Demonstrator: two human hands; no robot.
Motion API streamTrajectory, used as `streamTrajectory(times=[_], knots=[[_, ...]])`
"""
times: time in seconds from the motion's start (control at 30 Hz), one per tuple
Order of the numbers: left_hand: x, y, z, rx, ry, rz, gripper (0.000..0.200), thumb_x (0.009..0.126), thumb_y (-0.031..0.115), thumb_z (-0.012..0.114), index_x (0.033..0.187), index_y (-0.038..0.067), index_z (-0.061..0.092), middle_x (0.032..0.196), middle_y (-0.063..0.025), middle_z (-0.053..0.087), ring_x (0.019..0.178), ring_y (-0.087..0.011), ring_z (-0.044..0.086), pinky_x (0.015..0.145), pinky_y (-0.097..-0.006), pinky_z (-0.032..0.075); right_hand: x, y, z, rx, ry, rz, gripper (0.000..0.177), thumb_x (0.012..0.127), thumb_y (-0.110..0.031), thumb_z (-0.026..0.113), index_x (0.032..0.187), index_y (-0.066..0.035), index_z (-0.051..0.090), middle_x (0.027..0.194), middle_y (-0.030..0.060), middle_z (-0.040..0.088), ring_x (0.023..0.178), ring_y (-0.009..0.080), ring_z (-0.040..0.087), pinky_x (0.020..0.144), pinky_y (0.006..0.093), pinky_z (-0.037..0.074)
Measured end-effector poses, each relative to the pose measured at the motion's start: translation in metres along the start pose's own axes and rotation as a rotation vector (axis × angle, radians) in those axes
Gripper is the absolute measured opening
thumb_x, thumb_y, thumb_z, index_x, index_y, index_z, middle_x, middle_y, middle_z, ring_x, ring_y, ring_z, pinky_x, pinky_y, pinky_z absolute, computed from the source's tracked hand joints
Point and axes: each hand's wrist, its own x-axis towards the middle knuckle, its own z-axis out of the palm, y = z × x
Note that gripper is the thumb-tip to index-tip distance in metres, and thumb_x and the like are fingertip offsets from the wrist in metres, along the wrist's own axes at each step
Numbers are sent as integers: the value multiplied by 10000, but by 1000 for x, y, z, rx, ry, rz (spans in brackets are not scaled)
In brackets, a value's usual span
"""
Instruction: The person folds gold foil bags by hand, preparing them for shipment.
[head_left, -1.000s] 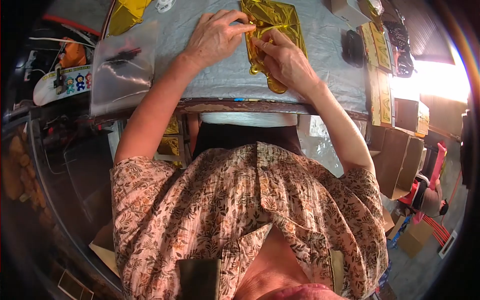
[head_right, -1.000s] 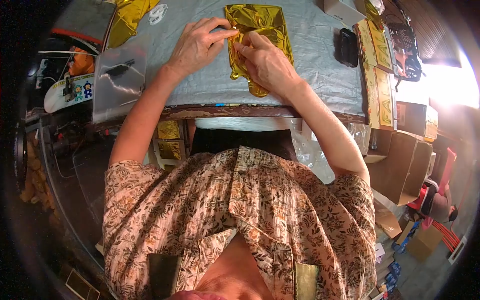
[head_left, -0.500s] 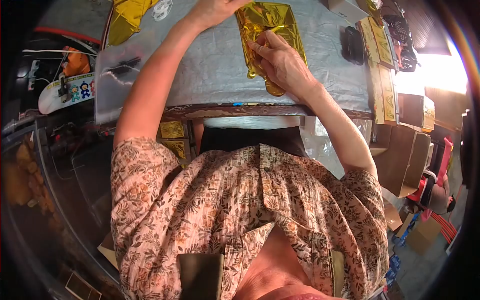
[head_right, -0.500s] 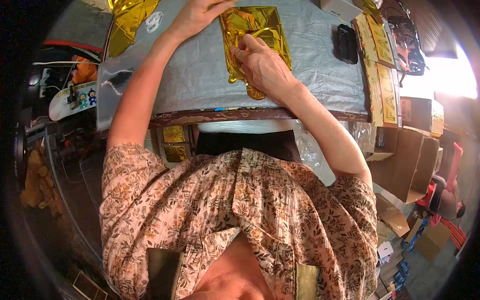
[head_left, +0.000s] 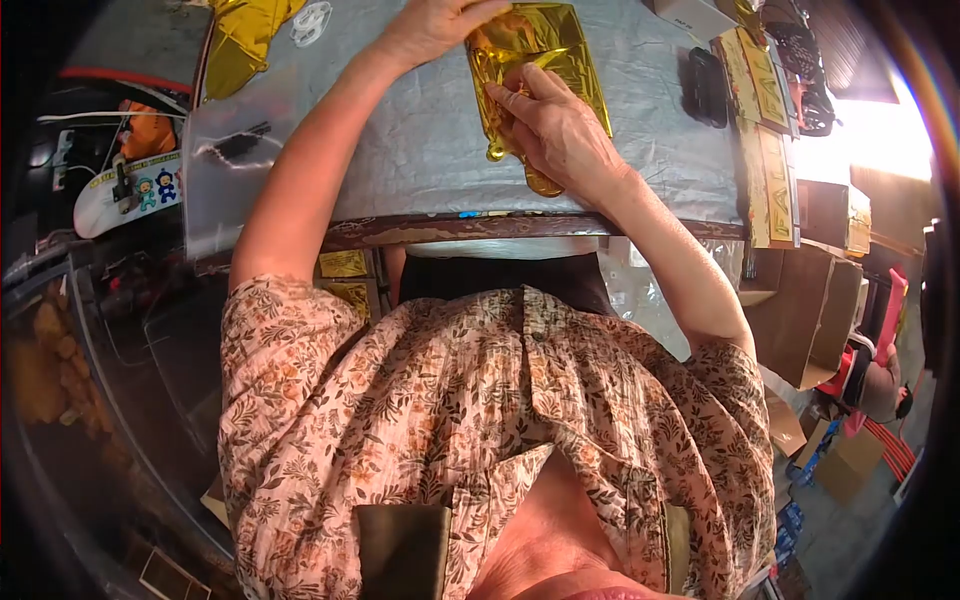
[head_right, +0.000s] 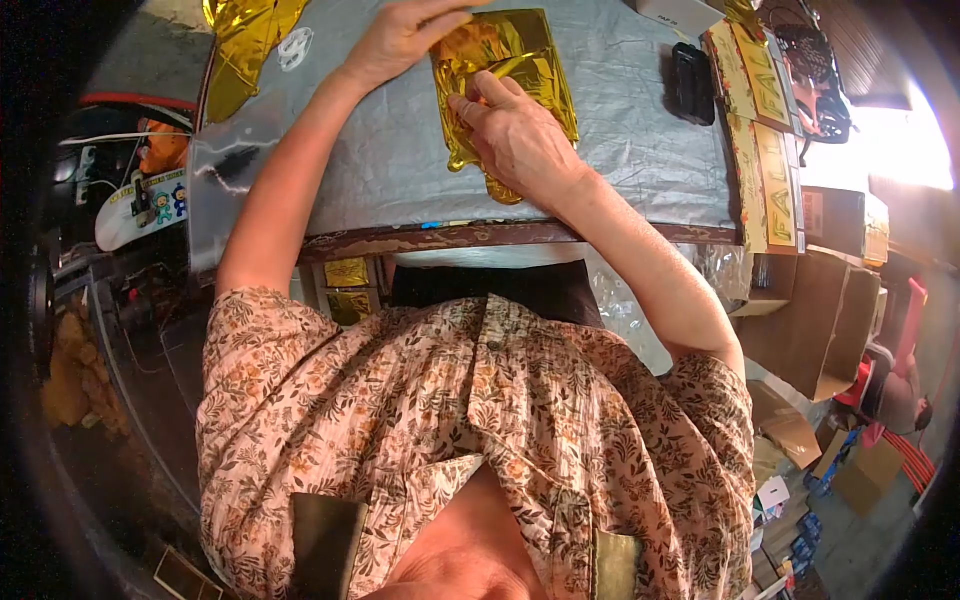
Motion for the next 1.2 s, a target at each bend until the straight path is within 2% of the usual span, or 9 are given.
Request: streamTrajectory(times=[0.07,0.1,0.17,0.23,0.3,0.37,0.7,1.2], knots=[[-7,26,-13,89,136,-446,292,956,165,714,1206,13,701,1199,-156,711,1128,-333,679,988,-404,527,-1,1,-2,28,2,20,441,887,35,648,1322,-34,675,1180,126,592,1044,328,641,910,410,536],[-18,28,-18,86,130,-442,292,956,165,714,1206,13,701,1199,-156,711,1128,-333,679,988,-404,527,-1,1,-2,61,1,36,436,889,37,641,1318,-33,677,1180,129,592,1045,328,641,908,412,535],[-43,32,-23,493,22,-258,144,916,141,760,1035,61,766,1165,-35,720,1061,-235,691,902,-349,562,-2,1,-3,78,15,50,434,891,41,632,1316,-34,678,1180,129,592,1048,325,642,907,413,533],[-55,42,-13,458,42,-305,140,902,147,775,1009,57,763,1161,-36,721,1063,-244,690,907,-359,560,-3,0,-1,103,17,59,432,893,45,623,1314,-35,679,1180,129,592,1051,322,643,906,414,531],[-58,47,-7,423,69,-353,141,887,152,790,982,53,759,1157,-36,721,1065,-252,690,913,-368,559,-2,2,0,87,33,27,387,884,-19,669,1270,-21,690,1127,133,587,1045,335,644,897,423,552],[-55,44,-2,454,89,-298,162,875,157,799,998,58,761,1162,-42,721,1075,-265,689,933,-380,555,-2,2,0,80,27,25,397,880,-16,675,1276,-24,688,1136,134,586,1055,337,641,900,423,551],[-48,45,4,442,91,-272,235,865,199,815,1049,74,742,1147,-52,737,1066,-271,698,945,-392,549,-3,4,1,59,11,21,439,876,-23,699,1314,-42,673,1168,122,569,1101,330,627,918,426,547],[-49,36,11,550,95,-286,247,859,293,825,961,95,719,1030,-16,725,964,-250,683,876,-412,527,-1,0,-2,16,-10,0,411,902,-58,700,1311,-92,690,1175,77,570,1089,297,621,911,409,551]])
